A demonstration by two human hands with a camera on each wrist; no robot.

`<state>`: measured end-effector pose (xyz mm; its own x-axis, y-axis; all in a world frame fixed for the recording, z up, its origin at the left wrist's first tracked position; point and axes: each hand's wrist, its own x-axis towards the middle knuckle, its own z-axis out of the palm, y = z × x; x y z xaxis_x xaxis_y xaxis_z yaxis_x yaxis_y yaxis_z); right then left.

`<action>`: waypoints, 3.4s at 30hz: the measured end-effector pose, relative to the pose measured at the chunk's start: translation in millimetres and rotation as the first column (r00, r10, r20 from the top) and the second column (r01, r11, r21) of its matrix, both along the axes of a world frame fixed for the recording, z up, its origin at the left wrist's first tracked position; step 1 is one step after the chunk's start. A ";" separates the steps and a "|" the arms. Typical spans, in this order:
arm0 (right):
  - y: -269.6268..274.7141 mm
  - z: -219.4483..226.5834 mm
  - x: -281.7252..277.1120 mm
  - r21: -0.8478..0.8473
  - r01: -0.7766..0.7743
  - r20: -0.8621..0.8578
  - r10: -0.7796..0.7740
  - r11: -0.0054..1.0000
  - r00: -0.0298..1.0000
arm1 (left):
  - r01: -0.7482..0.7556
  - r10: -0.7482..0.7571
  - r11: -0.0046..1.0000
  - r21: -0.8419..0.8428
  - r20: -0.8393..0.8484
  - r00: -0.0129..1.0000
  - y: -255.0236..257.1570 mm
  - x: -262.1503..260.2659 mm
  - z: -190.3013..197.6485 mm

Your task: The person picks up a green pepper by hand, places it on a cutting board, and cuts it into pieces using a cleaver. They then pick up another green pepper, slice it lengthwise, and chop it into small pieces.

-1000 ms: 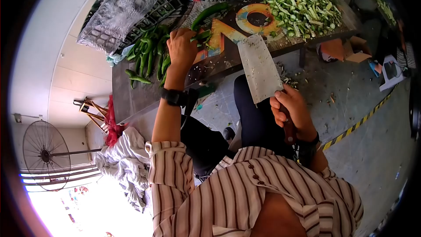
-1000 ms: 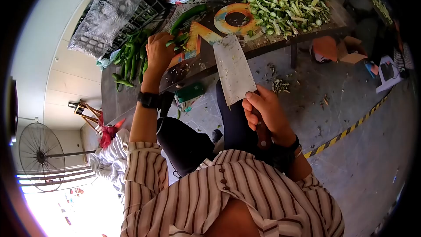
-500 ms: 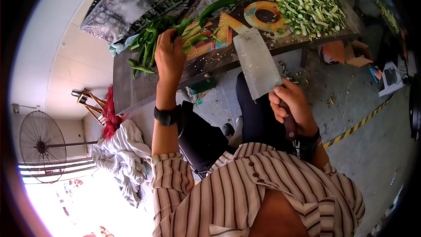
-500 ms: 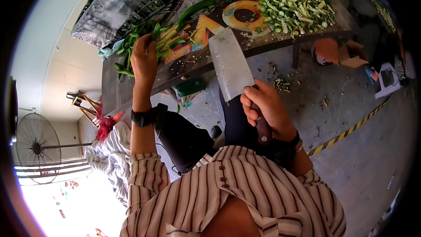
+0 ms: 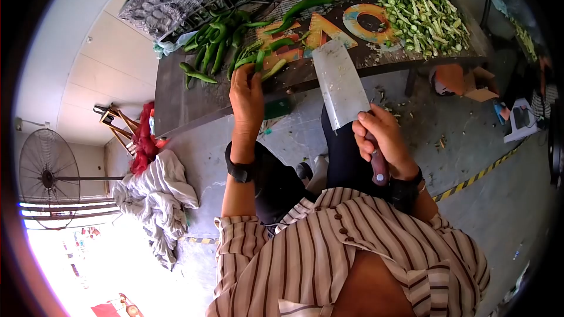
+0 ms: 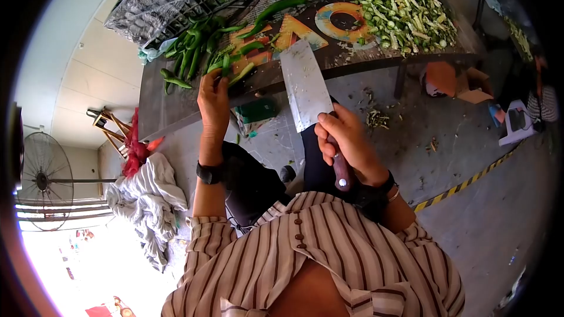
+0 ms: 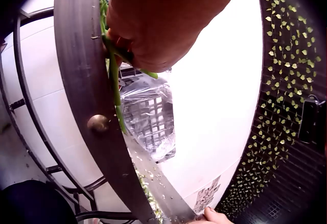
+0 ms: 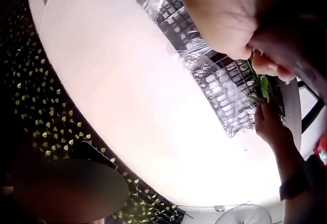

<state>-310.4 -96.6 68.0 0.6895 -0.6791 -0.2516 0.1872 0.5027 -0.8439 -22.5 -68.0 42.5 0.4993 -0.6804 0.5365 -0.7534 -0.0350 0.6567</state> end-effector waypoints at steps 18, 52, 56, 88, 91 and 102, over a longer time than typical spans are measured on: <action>10.4 7.1 21.4 -0.127 -0.278 -0.096 0.267 0.952 0.959 | 0.057 -0.051 0.990 -0.132 0.046 0.998 -0.4 -15.4 -16.4; 6.9 48.0 11.6 -0.090 -0.191 -0.295 0.157 0.978 0.942 | 0.044 -0.044 0.974 -0.221 0.004 0.999 -7.5 -22.1 -26.9; -0.7 64.3 15.6 -0.271 0.127 -0.126 -0.166 0.954 0.978 | 0.030 -0.033 0.979 -0.202 -0.009 0.999 -7.6 -23.4 -25.6; -41.4 -8.6 135.5 -0.580 0.071 -0.111 -0.165 0.811 0.980 | 0.032 -0.034 0.968 -0.250 -0.005 0.999 -9.1 -25.2 -29.0; -43.7 -8.7 134.8 -0.591 0.074 -0.132 -0.186 0.803 0.974 | 0.049 -0.051 0.969 -0.244 -0.002 0.999 -8.1 -24.8 -28.9; -63.3 7.5 106.3 -0.544 0.233 -0.096 -0.335 0.806 0.937 | 0.052 -0.050 0.968 -0.244 0.015 0.999 -9.4 -24.4 -29.1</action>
<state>-204.1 -159.9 75.5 0.4228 -0.9014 0.0930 0.0731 -0.0683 -0.9950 -46.9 -77.3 13.4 0.4617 -0.5524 0.6940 -0.7560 0.1642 0.6336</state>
